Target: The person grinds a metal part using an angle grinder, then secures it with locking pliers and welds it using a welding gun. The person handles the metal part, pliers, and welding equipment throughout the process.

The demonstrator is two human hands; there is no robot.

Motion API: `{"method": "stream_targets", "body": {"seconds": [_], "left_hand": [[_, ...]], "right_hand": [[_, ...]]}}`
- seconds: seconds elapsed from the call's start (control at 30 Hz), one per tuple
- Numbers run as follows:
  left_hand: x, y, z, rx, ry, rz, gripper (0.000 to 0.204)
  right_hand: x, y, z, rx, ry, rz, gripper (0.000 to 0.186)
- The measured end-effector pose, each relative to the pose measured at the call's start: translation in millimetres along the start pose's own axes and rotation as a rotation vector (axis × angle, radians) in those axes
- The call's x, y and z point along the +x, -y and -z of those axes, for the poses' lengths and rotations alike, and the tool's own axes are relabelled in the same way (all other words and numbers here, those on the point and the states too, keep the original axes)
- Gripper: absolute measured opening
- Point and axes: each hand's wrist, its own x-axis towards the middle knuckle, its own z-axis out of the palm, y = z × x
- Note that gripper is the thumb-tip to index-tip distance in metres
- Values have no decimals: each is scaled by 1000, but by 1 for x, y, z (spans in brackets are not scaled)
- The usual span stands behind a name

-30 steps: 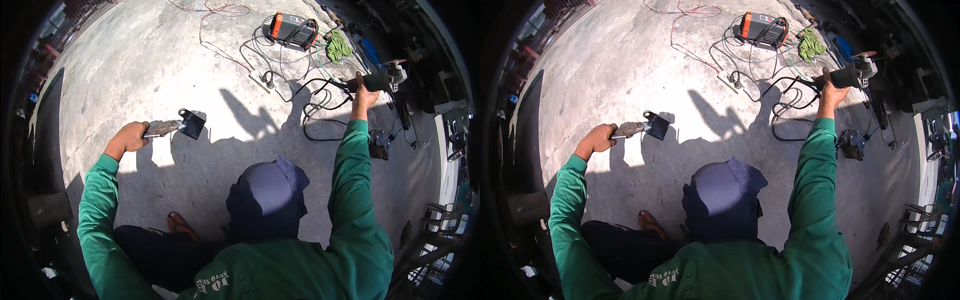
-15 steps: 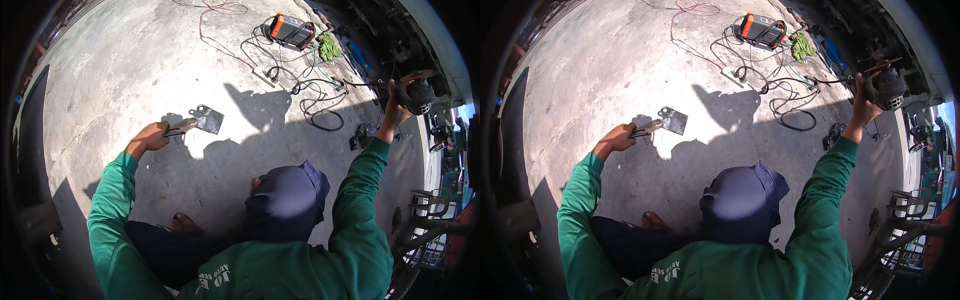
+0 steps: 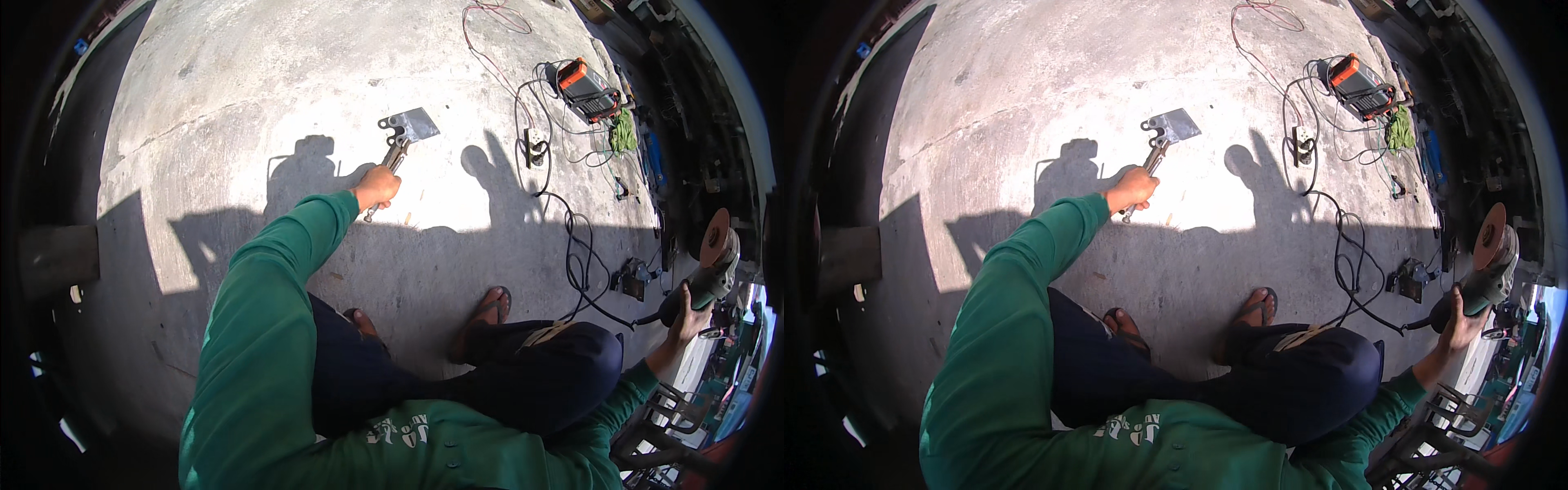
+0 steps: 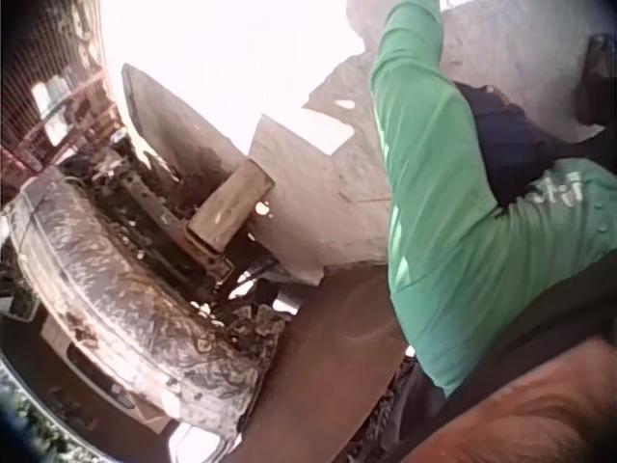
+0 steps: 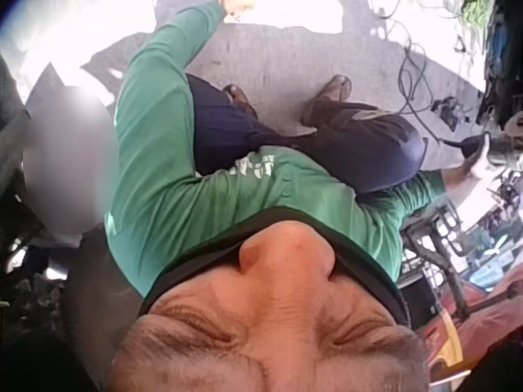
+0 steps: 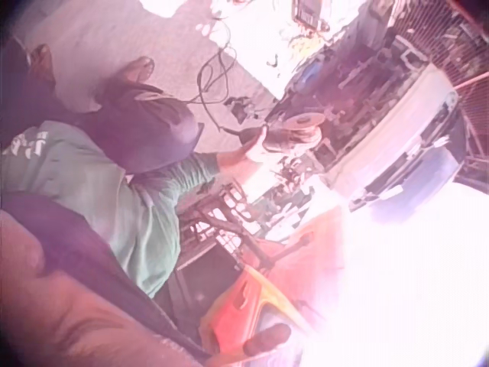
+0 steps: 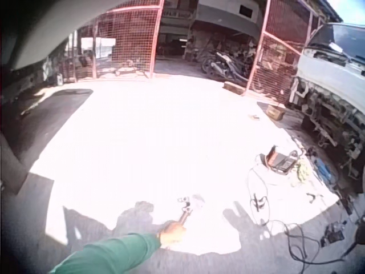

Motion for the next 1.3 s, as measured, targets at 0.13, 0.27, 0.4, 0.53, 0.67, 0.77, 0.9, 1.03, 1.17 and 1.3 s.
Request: {"method": "stream_targets", "body": {"seconds": [0.13,0.27,0.4,0.53,0.67,0.77,0.9,1.03,1.17,1.3], "left_hand": [[-33,4,-36,-76,113,101,44],[-56,19,-65,182,322,176,59],[-91,-4,-63,249,594,508,59],[-105,-53,-55,808,478,-287,54],[-121,-93,-75,544,294,-550,63],[-116,-91,-104,365,44,-631,81],[-114,-109,-109,119,-16,-631,81],[-118,-101,-119,31,-49,-608,72],[-115,-94,-138,-51,-24,-516,68],[-101,-106,-110,140,363,-462,68]], "right_hand": [[-61,9,-106,176,117,-177,65],[-106,26,-215,326,401,-376,62],[-122,52,-310,505,680,-512,41],[-92,77,-368,661,852,-623,52],[-60,109,-402,792,1011,-690,51],[-59,146,-427,967,1103,-730,52],[-70,152,-444,1087,1097,-876,54],[-77,136,-451,1104,1052,-1033,54],[-86,120,-447,1033,1013,-1003,45],[-82,112,-446,947,1062,-965,48]]}}
